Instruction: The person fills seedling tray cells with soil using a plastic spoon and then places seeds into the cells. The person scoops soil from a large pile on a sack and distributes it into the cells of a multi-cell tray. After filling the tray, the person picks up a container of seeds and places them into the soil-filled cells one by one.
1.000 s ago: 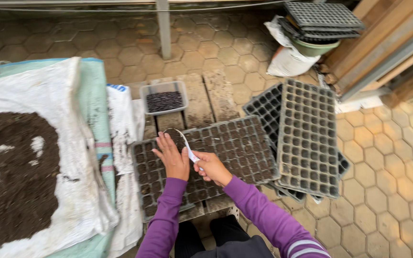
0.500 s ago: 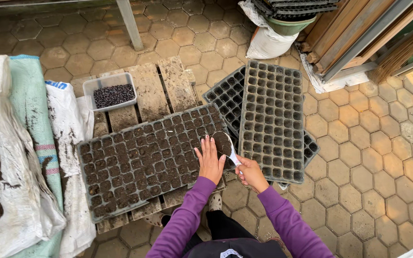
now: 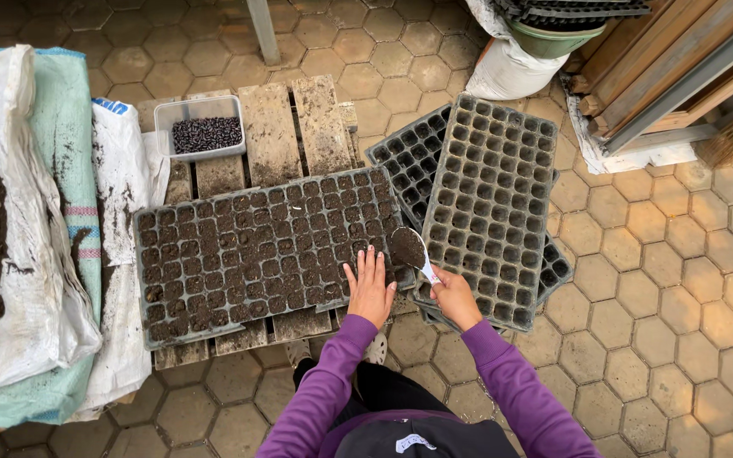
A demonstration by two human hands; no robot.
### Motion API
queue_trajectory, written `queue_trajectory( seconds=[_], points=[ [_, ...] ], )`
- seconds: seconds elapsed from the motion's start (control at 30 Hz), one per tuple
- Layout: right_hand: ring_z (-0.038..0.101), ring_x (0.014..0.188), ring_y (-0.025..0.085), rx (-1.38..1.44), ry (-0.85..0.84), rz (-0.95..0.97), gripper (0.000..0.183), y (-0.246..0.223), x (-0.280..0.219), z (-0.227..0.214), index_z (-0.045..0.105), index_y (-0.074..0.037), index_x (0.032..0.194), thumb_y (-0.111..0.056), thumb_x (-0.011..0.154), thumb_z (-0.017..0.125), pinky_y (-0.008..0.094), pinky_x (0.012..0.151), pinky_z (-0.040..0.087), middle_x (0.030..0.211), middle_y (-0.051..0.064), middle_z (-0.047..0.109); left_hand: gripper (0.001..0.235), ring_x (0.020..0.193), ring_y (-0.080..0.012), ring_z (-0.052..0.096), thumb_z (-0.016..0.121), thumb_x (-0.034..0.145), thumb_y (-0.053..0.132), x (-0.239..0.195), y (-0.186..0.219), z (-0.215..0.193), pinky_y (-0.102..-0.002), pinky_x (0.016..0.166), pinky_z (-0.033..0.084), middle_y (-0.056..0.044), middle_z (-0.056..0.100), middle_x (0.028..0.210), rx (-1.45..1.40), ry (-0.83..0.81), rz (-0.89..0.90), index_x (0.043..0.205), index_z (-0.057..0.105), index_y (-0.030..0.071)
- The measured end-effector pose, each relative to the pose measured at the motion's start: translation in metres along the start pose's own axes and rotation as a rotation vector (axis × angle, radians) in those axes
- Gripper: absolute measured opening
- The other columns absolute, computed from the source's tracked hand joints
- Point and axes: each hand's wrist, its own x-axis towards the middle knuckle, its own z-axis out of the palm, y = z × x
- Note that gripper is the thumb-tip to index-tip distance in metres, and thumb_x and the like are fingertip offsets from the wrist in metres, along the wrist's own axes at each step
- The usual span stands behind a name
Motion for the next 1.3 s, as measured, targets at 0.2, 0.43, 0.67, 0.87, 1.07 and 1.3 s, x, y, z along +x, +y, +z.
queue_trajectory(
  seconds=[0.2, 0.43, 0.67, 0.87, 1.07, 1.3],
  points=[
    [0.053, 0.054, 0.008, -0.128, 0.031, -0.062, 0.057, 0.001, -0.013, 0.002, 0.057, -0.018, 0.147, -0.005, 0.093, 0.05, 0.025, 0.054, 0.046, 0.067, 0.001, 0.063, 0.093, 0.156, -0.0403, 0.007, 0.071, 0.09, 0.041, 0.002, 0.01, -0.003, -0.064, 0.121, 0.001, -0.024, 0.014, 0.166, 0.005, -0.026, 0.004, 0.155, 0.024, -0.006],
    [0.047, 0.051, 0.009, 0.093, -0.079, 0.148, 0.061, -0.006, -0.036, -0.003, 0.056, -0.02, 0.148, -0.002, 0.09, 0.05, 0.029, 0.047, 0.04, 0.069, -0.001, 0.059, 0.102, 0.156, -0.0406, 0.008, 0.077, 0.085, 0.042, 0.008, 0.009, -0.002, -0.065, 0.122, 0.003, -0.025, 0.014, 0.166, 0.048, -0.005, 0.003, 0.156, 0.022, -0.006],
    [0.049, 0.057, 0.006, -0.074, -0.121, -0.03, 0.057, 0.013, -0.02, -0.024, 0.059, -0.016, 0.147, -0.004, 0.092, 0.052, 0.024, 0.055, 0.043, 0.068, -0.002, 0.061, 0.106, 0.156, -0.0406, 0.009, 0.08, 0.082, 0.042, 0.009, 0.012, 0.001, -0.065, 0.122, 0.004, -0.025, 0.014, 0.167, 0.062, 0.023, -0.004, 0.157, 0.021, -0.006],
    [0.049, 0.056, 0.006, -0.188, -0.15, 0.03, 0.051, 0.002, 0.0, -0.038, 0.066, -0.018, 0.141, -0.009, 0.092, 0.056, 0.024, 0.054, 0.041, 0.065, -0.003, 0.06, 0.119, 0.157, -0.0407, 0.007, 0.084, 0.076, 0.044, 0.015, 0.018, -0.003, -0.064, 0.123, 0.004, -0.026, 0.011, 0.167, 0.063, 0.054, -0.075, 0.158, 0.015, -0.007],
    [0.051, 0.057, 0.006, -0.216, -0.2, -0.032, 0.048, -0.02, 0.006, -0.048, 0.07, -0.019, 0.136, -0.009, 0.091, 0.058, 0.025, 0.056, 0.044, 0.065, -0.003, 0.06, 0.128, 0.157, -0.0401, 0.005, 0.086, 0.073, 0.049, 0.023, 0.02, -0.002, -0.063, 0.124, 0.002, -0.026, 0.007, 0.168, 0.079, 0.033, -0.132, 0.158, 0.009, -0.005],
    [0.053, 0.059, 0.006, -0.223, -0.185, -0.039, 0.048, -0.031, 0.005, -0.049, 0.07, -0.017, 0.135, -0.008, 0.09, 0.059, 0.024, 0.059, 0.048, 0.067, -0.003, 0.063, 0.127, 0.157, -0.04, 0.002, 0.083, 0.075, 0.054, 0.029, 0.02, 0.0, -0.064, 0.123, 0.0, -0.026, 0.006, 0.168, 0.034, 0.042, -0.131, 0.159, 0.009, -0.005]
  ],
)
